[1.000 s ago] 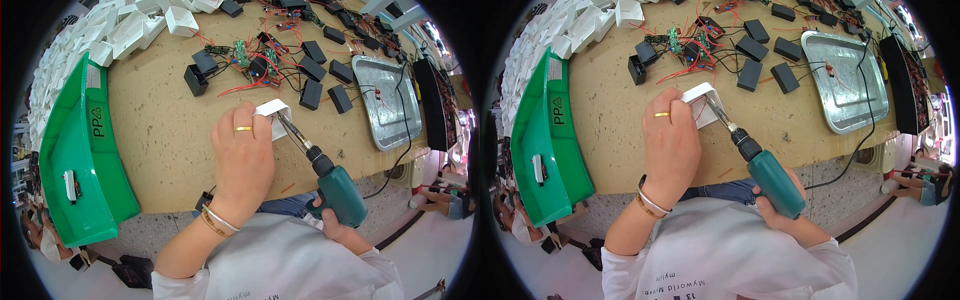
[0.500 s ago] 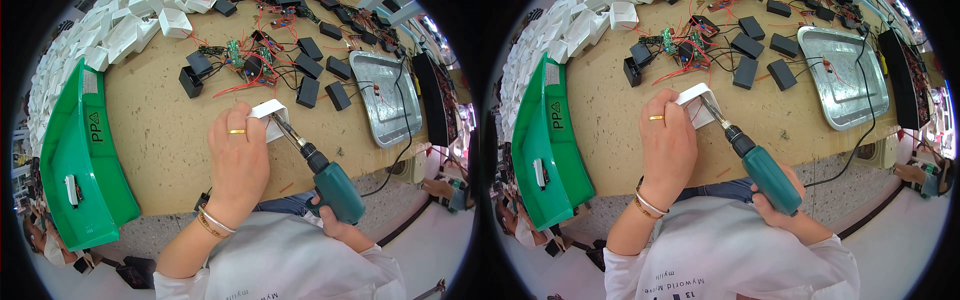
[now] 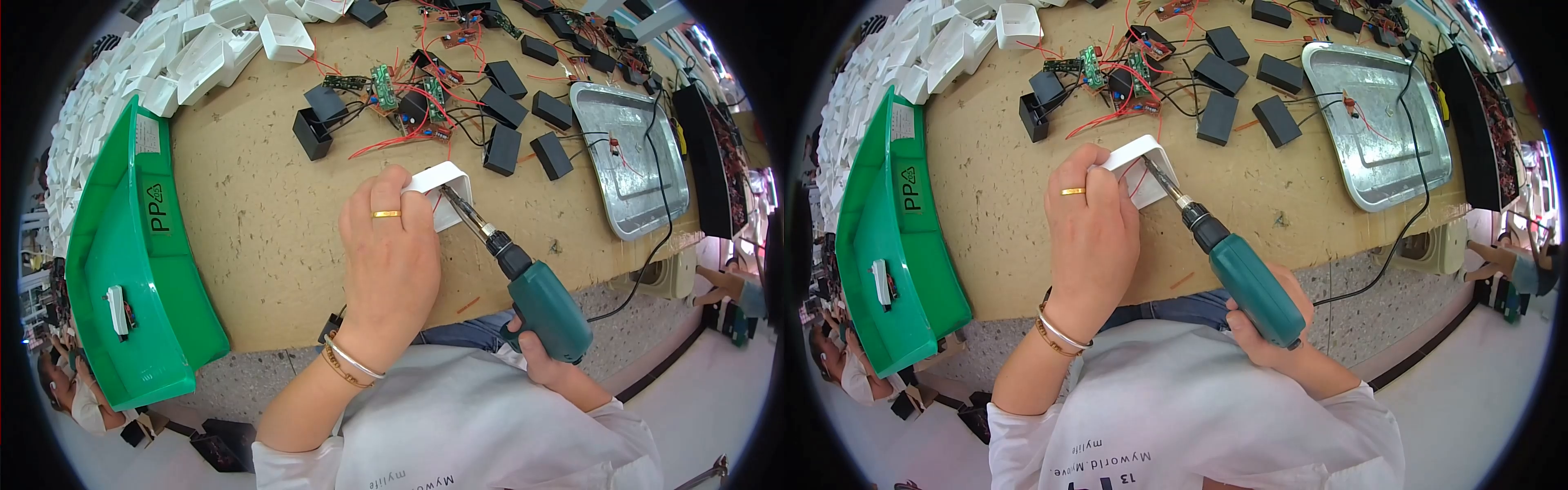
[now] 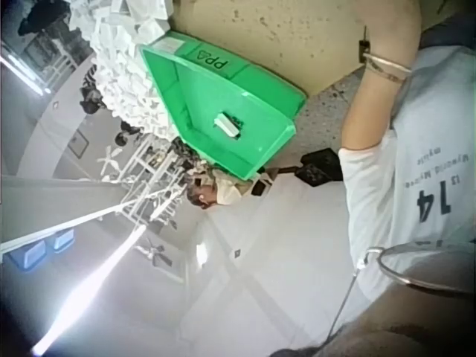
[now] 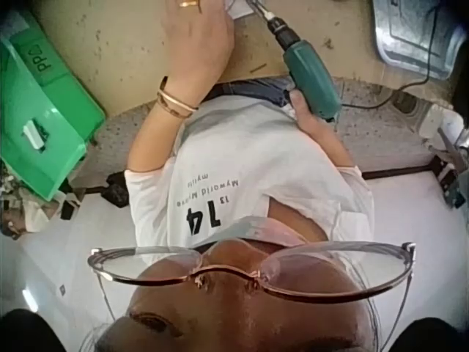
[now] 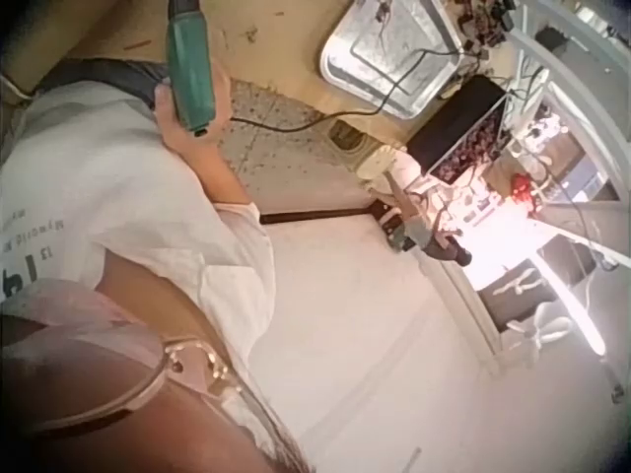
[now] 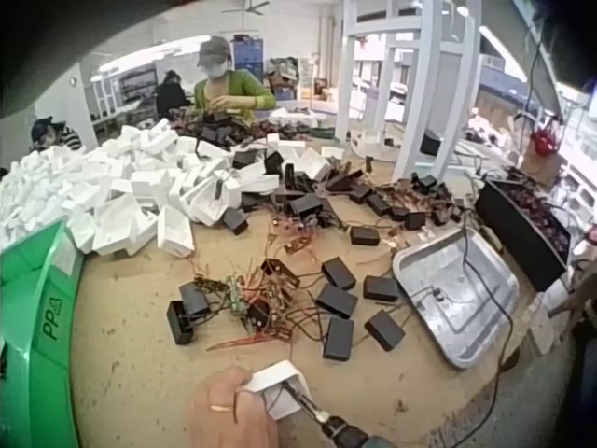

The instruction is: The worker is assembling electronic components by soldering wires and placing them into white plastic housings.

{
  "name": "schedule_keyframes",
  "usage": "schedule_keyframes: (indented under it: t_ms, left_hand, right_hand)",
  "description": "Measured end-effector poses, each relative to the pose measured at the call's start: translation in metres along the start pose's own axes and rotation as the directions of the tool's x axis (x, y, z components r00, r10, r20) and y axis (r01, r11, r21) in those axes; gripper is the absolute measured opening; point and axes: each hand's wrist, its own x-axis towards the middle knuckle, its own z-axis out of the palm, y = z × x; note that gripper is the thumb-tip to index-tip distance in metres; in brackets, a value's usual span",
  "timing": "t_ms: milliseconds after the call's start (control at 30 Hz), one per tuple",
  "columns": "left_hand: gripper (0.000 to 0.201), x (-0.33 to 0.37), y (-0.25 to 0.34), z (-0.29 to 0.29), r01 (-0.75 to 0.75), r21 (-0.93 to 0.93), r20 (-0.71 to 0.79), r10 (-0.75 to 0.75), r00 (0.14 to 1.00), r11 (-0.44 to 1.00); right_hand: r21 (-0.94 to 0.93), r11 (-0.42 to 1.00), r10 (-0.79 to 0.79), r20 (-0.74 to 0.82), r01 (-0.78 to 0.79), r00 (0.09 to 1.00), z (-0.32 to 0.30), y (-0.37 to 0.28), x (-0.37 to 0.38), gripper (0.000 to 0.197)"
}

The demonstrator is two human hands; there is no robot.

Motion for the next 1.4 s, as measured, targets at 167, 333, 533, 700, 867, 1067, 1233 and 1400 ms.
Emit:
schedule_keyframes:
  t_ms: [167, 333, 533, 700, 867, 1067, 1233, 1400]
  left_hand:
    - [0.017, 0.0, 0.0, -0.001, -0.004, -0.008, 0.016, 0.004, 1.0, 1.0]
    - [0.017, -0.001, -0.001, -0.001, -0.006, -0.018, 0.016, 0.006, 1.0, 1.0]
    - [0.016, -0.001, -0.002, 0.0, -0.014, -0.017, -0.003, 0.014, 1.0, 1.0]
    - [0.015, -0.001, -0.001, 0.0, -0.01, -0.016, 0.001, 0.01, 1.0, 1.0]
    - [0.013, -0.001, -0.001, 0.0, -0.002, -0.018, 0.008, 0.002, 1.0, 1.0]
    - [0.013, 0.0, -0.001, -0.001, -0.006, -0.015, -0.005, 0.006, 1.0, 1.0]
    - [0.012, 0.0, -0.002, -0.001, -0.005, -0.014, 0.003, 0.005, 1.0, 1.0]
    - [0.012, 0.0, -0.002, 0.0, -0.006, -0.008, -0.002, 0.006, 1.0, 1.0]
  right_hand:
    - [0.029, 0.999, 0.032, 0.003, -0.032, 0.999, 0.0, -0.003, 0.001, 0.022]
    - [-0.001, 1.0, 0.016, 0.027, -0.016, 1.0, -0.002, -0.003, 0.002, 0.019]
    - [0.039, 0.996, 0.076, 0.004, -0.076, 0.997, -0.001, -0.002, -0.001, 0.015]
    - [-0.03, 0.999, 0.041, 0.012, -0.04, 0.999, -0.001, -0.002, 0.001, 0.013]
    - [-0.009, 0.999, 0.041, 0.012, -0.04, 0.999, -0.001, 0.002, -0.001, 0.017]
    - [0.0, 1.0, -0.019, 0.012, 0.019, 1.0, -0.003, 0.007, -0.003, 0.028]
    - [0.046, 0.999, -0.023, 0.018, 0.023, 1.0, -0.005, 0.012, -0.008, 0.032]
    - [0.072, 0.996, -0.049, 0.036, 0.046, 0.998, -0.009, 0.017, -0.012, 0.038]
